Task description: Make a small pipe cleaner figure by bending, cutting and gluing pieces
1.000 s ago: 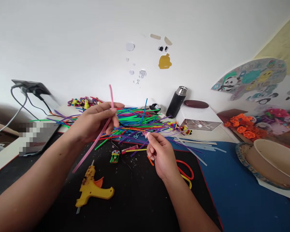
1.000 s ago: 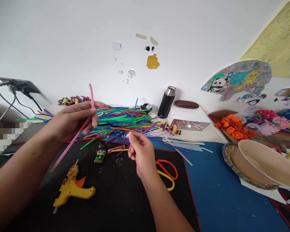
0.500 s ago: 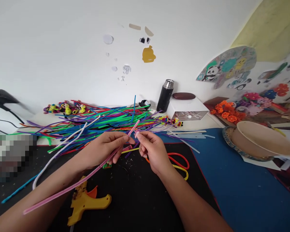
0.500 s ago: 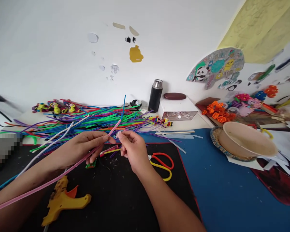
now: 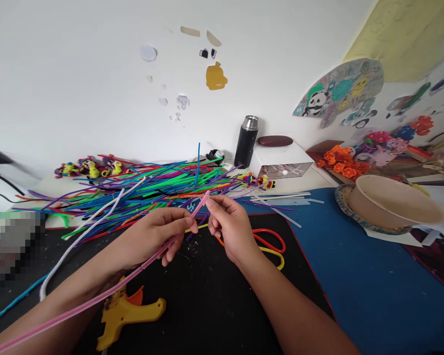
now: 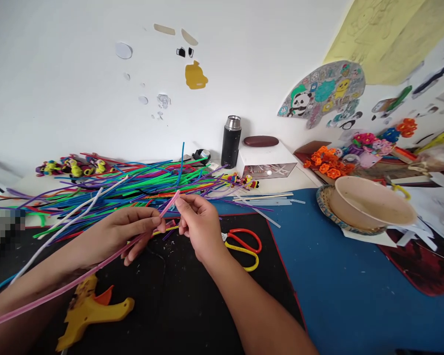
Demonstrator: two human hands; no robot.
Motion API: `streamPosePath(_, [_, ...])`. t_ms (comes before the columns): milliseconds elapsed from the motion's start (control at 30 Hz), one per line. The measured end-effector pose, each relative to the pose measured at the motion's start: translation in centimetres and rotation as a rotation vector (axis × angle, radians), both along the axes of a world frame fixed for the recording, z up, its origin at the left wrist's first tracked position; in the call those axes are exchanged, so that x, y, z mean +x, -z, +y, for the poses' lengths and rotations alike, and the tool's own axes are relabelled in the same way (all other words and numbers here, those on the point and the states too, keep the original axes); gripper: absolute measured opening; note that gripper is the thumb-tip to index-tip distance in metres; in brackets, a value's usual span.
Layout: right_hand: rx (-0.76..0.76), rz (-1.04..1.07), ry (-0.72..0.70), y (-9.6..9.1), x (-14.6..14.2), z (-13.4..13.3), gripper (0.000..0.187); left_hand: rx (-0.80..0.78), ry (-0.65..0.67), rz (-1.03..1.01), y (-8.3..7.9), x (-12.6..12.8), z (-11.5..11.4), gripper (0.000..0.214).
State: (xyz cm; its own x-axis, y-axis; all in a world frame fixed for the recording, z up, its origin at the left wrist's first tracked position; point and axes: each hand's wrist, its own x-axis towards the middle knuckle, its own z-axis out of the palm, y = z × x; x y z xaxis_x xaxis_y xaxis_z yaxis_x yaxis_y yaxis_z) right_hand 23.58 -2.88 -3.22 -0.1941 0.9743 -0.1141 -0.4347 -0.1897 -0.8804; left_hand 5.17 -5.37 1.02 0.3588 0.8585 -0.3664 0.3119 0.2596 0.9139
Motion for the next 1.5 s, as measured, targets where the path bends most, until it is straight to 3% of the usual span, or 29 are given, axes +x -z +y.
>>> streamPosePath(1500, [0.078,-0.037,0.036,0.17,-0.04,0.04,0.039,-0.016,0.043,0.054,-0.07,0.32,-0.16,0.057])
